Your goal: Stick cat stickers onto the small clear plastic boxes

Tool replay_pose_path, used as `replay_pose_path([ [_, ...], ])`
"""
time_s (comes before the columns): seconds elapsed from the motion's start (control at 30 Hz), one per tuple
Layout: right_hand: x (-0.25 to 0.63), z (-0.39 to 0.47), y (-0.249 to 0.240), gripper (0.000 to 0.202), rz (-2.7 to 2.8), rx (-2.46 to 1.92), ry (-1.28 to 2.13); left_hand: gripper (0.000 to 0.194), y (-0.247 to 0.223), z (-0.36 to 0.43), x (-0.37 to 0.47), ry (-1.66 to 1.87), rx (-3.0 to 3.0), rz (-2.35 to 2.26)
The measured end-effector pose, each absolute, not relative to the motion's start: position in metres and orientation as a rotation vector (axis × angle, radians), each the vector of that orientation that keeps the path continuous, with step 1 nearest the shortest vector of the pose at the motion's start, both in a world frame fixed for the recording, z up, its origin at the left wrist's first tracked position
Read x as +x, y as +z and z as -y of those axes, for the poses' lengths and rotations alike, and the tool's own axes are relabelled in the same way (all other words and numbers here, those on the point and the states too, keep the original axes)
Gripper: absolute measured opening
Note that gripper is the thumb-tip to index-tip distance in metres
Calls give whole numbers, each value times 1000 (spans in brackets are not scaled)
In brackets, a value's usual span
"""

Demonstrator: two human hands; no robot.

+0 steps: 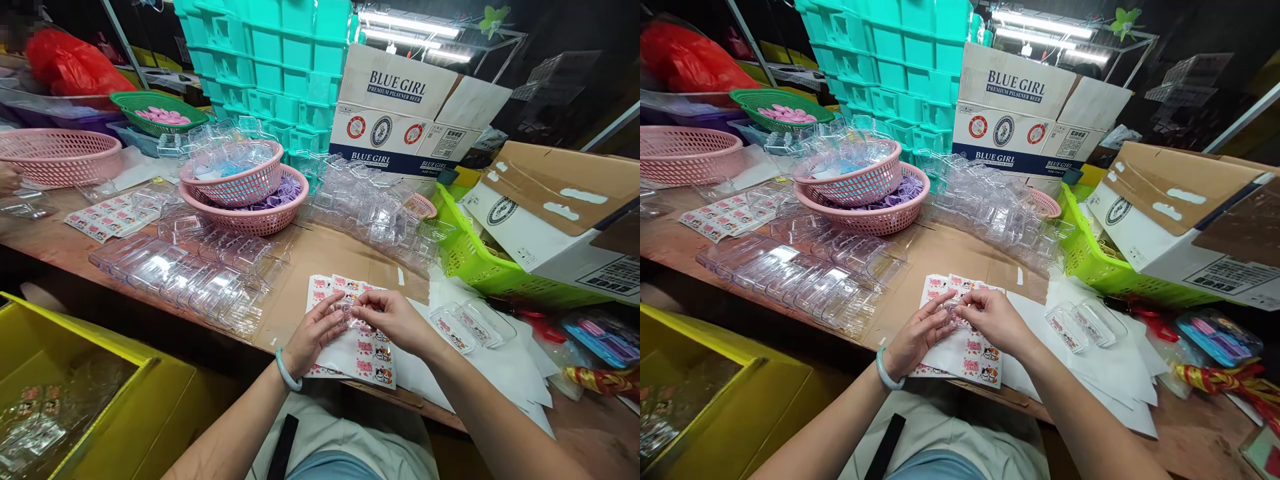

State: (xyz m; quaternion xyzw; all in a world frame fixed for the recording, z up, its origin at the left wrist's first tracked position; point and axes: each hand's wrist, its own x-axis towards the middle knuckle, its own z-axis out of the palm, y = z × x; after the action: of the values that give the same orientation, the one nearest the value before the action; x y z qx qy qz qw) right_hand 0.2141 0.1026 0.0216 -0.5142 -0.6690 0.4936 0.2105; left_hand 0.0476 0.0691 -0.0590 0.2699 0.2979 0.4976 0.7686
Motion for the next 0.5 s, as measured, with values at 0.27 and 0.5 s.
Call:
replay_pose_path([
  [0.27,215,-103,19,29,1950,-1432,1290,47,-57,-68,47,1078,610,-648],
  [0.5,203,-81,13,16,2111,-1548,710,56,-59,-68,54,1114,719,-733],
])
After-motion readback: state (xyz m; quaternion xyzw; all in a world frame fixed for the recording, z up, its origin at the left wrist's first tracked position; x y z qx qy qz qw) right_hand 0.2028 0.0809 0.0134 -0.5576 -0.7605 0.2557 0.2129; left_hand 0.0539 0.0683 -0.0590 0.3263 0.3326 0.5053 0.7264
